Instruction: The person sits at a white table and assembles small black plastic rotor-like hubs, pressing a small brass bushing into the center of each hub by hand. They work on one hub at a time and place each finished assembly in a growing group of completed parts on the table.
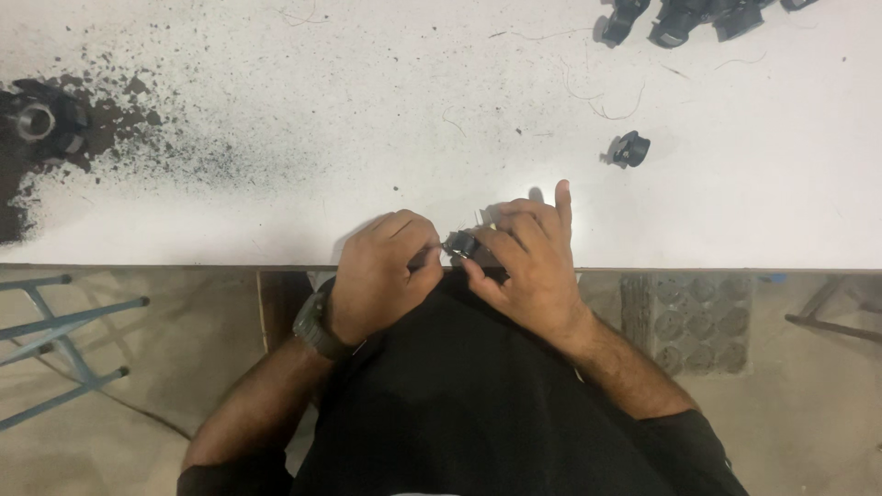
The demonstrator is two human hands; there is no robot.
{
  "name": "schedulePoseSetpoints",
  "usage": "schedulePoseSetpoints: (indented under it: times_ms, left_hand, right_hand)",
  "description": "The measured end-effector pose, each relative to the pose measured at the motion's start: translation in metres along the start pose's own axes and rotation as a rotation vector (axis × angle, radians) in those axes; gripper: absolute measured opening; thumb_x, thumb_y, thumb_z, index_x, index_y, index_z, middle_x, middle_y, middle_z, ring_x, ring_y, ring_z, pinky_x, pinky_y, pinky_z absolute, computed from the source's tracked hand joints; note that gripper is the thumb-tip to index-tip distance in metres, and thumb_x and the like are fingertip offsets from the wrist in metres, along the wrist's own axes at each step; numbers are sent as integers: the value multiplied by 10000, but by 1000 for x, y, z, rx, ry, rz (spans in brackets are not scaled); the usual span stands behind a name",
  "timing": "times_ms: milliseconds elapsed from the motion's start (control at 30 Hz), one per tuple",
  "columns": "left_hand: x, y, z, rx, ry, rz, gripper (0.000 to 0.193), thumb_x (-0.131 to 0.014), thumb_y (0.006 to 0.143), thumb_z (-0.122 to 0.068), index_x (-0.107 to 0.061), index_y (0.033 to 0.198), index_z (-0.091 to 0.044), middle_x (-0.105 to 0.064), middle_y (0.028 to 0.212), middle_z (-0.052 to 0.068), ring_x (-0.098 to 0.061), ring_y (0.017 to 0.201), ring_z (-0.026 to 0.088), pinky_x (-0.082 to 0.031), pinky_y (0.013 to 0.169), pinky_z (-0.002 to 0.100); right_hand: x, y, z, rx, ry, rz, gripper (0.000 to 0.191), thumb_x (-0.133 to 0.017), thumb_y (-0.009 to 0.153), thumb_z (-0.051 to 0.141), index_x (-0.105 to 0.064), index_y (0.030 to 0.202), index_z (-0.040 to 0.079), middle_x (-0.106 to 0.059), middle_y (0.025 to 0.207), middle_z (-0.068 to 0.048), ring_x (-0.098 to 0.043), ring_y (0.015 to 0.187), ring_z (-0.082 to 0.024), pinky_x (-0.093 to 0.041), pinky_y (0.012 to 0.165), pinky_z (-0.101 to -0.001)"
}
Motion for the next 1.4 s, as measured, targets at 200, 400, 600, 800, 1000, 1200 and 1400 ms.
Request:
schedulePoseSetpoints:
  times_ms: [200, 400, 600, 800, 1000, 1200, 1400]
  left_hand:
    - [-9, -4, 5, 113, -64, -11, 151, -732, 815, -56, -583, 803, -66, -605, 716, 59, -615, 630, 236, -493, 576, 385]
    - [-8, -8, -2, 67, -98, -109, 165, -729, 785, -37, -570, 825, -58, -613, 774, 77, -623, 706, 274, -506, 628, 410]
    - [2, -15, -9, 7, -50, -182, 175, -742, 796, -18, -599, 893, -49, -625, 976, 78, -647, 833, 262, -539, 684, 383]
    - [1, -21, -16, -79, 100, -177, 184, -764, 814, -62, -623, 932, -59, -619, 1067, 68, -651, 909, 237, -547, 743, 371]
    - [-9, -21, -24, -272, 306, -73, 226, -786, 817, -127, -656, 991, -66, -602, 1129, 92, -638, 979, 232, -548, 799, 377]
    - [-9, -10, -24, -207, 130, -1, 180, -761, 827, -94, -645, 959, -59, -620, 1102, 81, -640, 924, 238, -543, 749, 375]
    - [-1, -3, -2, 78, -108, 59, 95, -716, 851, -48, -625, 875, -64, -628, 810, 49, -617, 630, 199, -492, 550, 345]
  right_hand:
    - [9, -15, 5, 44, 77, -171, 321, -844, 848, 129, -717, 1141, 98, -595, 997, -69, -600, 1163, -300, -165, 1291, -626]
    - [-7, -29, 11, 70, 314, -228, 392, -723, 883, -31, -548, 1213, 88, -624, 1029, -110, -662, 1119, -326, -243, 1282, -627]
    - [8, -14, 1, -47, 24, -178, 374, -727, 847, -52, -702, 1176, 123, -586, 1054, -85, -598, 1215, -312, -173, 1312, -614]
    - [3, 0, 7, -50, 9, -31, 449, -888, 780, 232, -735, 1172, 75, -561, 1118, -113, -507, 1215, -335, -115, 1193, -712]
    - [-1, -4, 0, -51, 26, -12, 379, -891, 824, 259, -723, 1116, 84, -572, 1106, -61, -523, 1242, -279, -135, 1248, -728]
    - [-2, -4, 5, 53, 34, 114, 397, -861, 831, 255, -733, 1150, 56, -573, 1142, -93, -506, 1255, -318, -139, 1232, -742]
    - [5, 2, 6, 41, 15, 83, 353, -870, 818, 272, -725, 1068, 69, -578, 1117, -87, -516, 1248, -303, -136, 1216, -742]
Point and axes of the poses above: each hand's wrist, its own y-axis towards the middle knuckle, its own x-axis out of the back of the hand, z = x × y, the point moved 7 cm from there along y, towards the middle knuckle
